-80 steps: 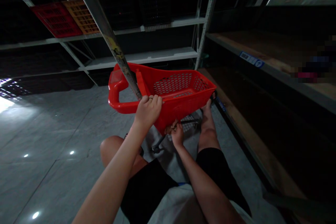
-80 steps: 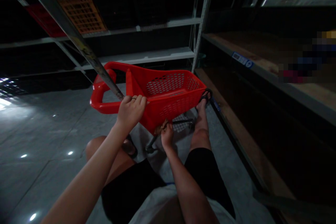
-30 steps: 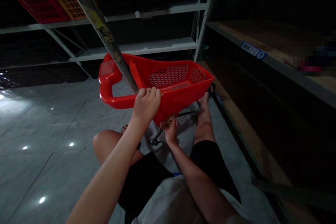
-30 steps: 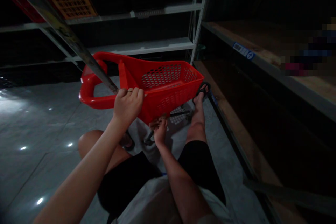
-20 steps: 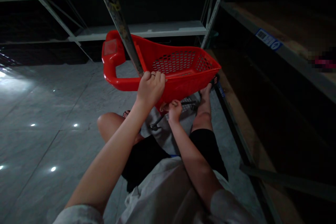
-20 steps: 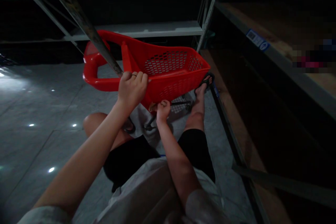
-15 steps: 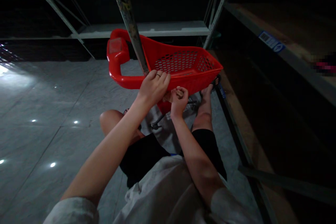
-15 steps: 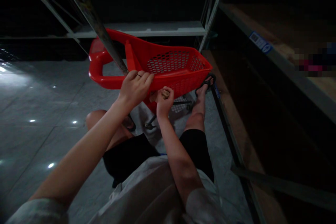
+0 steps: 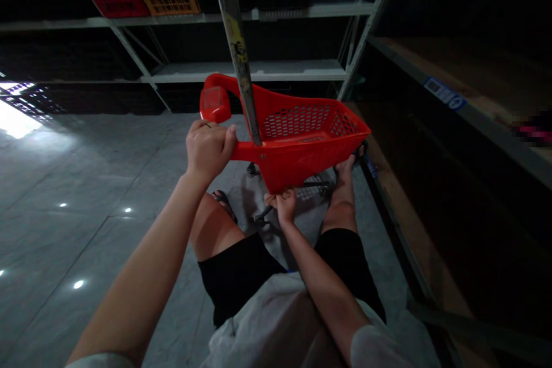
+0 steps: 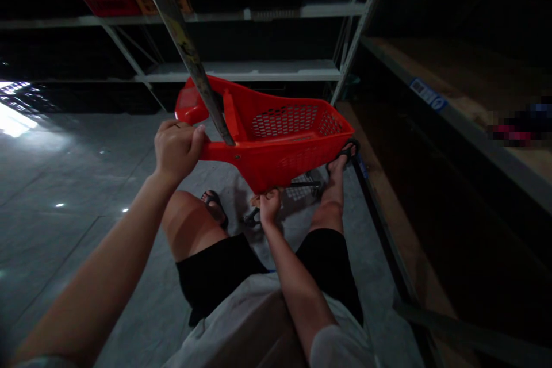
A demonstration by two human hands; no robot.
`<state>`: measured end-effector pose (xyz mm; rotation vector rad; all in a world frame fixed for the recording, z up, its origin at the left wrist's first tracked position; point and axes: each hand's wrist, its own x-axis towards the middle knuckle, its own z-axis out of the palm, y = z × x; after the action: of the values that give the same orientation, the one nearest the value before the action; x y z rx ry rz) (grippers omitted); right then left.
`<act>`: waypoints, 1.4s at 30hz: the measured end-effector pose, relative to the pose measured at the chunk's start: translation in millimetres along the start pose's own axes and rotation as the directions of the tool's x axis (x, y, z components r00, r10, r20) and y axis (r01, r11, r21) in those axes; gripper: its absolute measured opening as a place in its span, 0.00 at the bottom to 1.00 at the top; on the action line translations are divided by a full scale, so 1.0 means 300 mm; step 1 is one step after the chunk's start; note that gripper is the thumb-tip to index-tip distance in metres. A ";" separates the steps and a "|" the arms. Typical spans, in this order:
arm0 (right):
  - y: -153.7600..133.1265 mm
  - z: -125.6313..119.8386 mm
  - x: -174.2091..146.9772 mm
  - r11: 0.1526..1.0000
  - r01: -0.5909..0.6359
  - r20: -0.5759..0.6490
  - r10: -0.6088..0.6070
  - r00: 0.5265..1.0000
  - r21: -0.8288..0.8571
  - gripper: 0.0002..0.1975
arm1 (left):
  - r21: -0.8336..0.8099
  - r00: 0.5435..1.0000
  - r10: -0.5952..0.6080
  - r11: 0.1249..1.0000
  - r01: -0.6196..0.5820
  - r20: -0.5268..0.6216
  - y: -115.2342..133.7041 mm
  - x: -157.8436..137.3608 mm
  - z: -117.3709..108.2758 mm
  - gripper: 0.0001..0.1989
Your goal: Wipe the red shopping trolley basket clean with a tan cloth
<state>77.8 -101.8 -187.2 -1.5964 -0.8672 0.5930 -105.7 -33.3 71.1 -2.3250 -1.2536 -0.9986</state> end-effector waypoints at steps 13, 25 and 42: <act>-0.572 -0.062 0.084 0.807 0.546 -0.172 -0.519 0.837 0.226 0.07 | -0.049 0.975 -0.041 0.998 0.031 -0.220 0.116 0.016 0.089 0.27; -0.564 -0.115 0.172 0.748 0.663 -0.168 -0.650 0.741 0.032 0.12 | -0.006 0.957 0.034 0.999 -0.037 -0.287 0.195 0.021 0.090 0.25; -0.449 -0.342 0.621 0.768 0.637 0.266 -0.600 0.754 -0.073 0.11 | 0.022 0.934 -0.034 0.999 0.045 -0.355 0.262 0.010 0.092 0.24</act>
<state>239.6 -6.7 -19.4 -1.2698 -1.5731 0.2234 -28.1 -60.4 57.5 -1.9858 -1.1610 -1.3321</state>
